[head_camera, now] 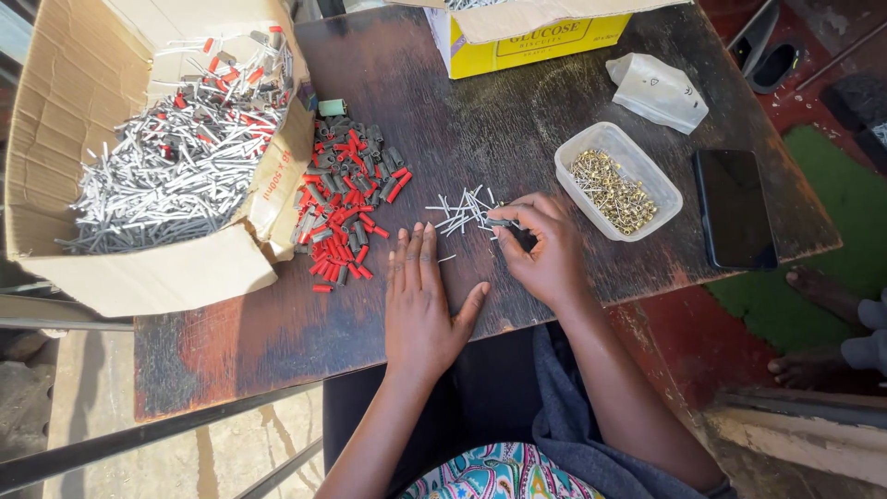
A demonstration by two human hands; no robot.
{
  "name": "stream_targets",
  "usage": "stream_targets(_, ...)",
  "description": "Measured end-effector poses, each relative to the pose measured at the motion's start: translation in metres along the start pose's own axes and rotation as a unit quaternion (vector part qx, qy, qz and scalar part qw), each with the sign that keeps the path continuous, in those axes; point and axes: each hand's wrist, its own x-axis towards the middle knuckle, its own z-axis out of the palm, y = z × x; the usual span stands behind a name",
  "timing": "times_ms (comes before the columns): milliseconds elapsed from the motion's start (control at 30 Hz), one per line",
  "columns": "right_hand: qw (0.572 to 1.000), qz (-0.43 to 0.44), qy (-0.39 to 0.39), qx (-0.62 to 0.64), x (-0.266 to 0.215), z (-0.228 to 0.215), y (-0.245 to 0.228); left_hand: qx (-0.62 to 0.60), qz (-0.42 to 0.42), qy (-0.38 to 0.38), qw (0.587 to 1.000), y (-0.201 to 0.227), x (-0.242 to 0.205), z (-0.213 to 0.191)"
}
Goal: The person sorts small metal fasteners and red plastic sleeves on a wooden table. They pick up the fasteners, separate them, and place them into a cardboard box. The person also handles a plastic container with brass-colored items.
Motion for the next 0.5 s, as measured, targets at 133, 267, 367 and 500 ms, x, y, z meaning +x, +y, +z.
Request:
stream_targets(133, 0.999, 0.05, -0.002, 0.01, -0.005, 0.0, 0.006, 0.035, -0.003, -0.028, 0.999, -0.001, 0.006, 0.009)
stream_targets(267, 1.0, 0.018, 0.001, 0.003, -0.007, 0.001, -0.009, 0.023, 0.004, -0.013, 1.0, -0.003, 0.008, 0.013)
stream_targets(367, 1.0, 0.008, -0.019, 0.023, -0.01, 0.009, -0.014, 0.012, 0.006, -0.002, 1.0, -0.006, 0.007, 0.015)
stream_targets(500, 0.997, 0.01, -0.043, 0.066, -0.013, 0.019, -0.02, 0.008, 0.006, 0.002, 1.0, -0.011, 0.004, 0.019)
